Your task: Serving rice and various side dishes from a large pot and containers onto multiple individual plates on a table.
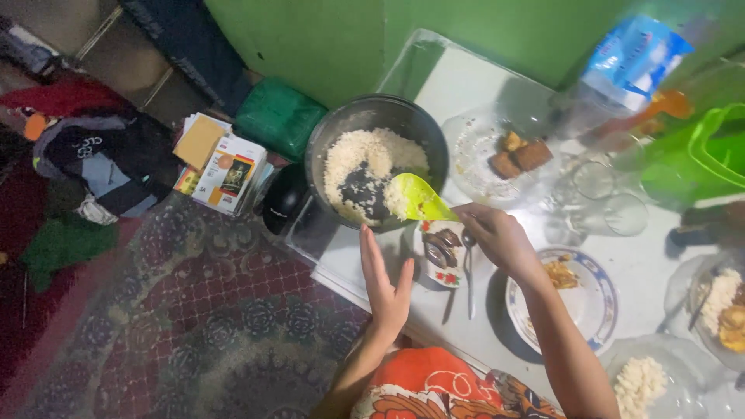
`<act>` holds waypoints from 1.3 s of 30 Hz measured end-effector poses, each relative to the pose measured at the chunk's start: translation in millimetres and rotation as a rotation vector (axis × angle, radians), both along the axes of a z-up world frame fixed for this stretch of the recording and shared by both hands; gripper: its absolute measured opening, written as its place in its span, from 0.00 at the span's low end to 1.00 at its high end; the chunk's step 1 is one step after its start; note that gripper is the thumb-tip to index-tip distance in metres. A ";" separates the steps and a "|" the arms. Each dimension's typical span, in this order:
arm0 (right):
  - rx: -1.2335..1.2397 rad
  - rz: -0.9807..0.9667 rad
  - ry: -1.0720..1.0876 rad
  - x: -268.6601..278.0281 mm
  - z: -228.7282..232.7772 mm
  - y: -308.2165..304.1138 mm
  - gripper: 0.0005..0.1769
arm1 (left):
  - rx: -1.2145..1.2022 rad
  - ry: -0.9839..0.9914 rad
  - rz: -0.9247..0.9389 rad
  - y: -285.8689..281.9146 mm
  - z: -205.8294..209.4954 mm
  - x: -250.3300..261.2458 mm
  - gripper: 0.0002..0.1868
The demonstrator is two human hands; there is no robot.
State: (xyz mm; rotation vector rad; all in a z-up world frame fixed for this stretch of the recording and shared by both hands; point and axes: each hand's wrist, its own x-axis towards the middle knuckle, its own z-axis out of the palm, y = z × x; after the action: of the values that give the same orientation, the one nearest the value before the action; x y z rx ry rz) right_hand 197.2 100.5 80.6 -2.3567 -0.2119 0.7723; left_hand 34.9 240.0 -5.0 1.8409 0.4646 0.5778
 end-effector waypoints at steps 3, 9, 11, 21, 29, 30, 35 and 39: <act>0.083 -0.065 0.038 -9.4 4.5 -39.8 0.20 | -0.015 -0.008 -0.036 -24.2 1.7 -1.0 0.42; 0.095 -0.247 0.000 -52.0 16.3 -133.2 0.19 | 0.009 0.027 -0.145 -91.4 7.8 0.8 0.40; 0.118 -0.313 0.026 -65.9 17.4 -169.2 0.19 | -0.003 0.046 -0.206 -118.2 13.6 -1.1 0.40; 0.132 -0.661 0.112 -157.5 -7.0 -328.9 0.19 | -0.052 0.133 -0.534 -249.0 0.0 -25.4 0.40; 0.197 -0.812 0.070 -218.9 -24.4 -405.1 0.18 | -0.031 0.213 -0.686 -320.7 -15.3 -58.3 0.38; 0.174 -0.812 0.076 -226.1 -22.7 -412.4 0.19 | -0.013 0.207 -0.699 -327.6 -18.5 -61.4 0.37; 0.045 -0.816 0.062 -242.0 -24.8 -431.7 0.19 | -0.001 0.325 -0.743 -355.3 -27.0 -72.9 0.37; -0.062 -0.785 0.031 -248.4 -34.8 -440.5 0.20 | 0.069 0.357 -0.752 -369.7 -36.4 -80.5 0.37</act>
State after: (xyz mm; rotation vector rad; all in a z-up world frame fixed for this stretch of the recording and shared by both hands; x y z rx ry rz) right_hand -51.3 -340.0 45.8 -2.2041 0.7205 0.4203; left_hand -45.6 -129.6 -41.4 2.0115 -0.0424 -0.2508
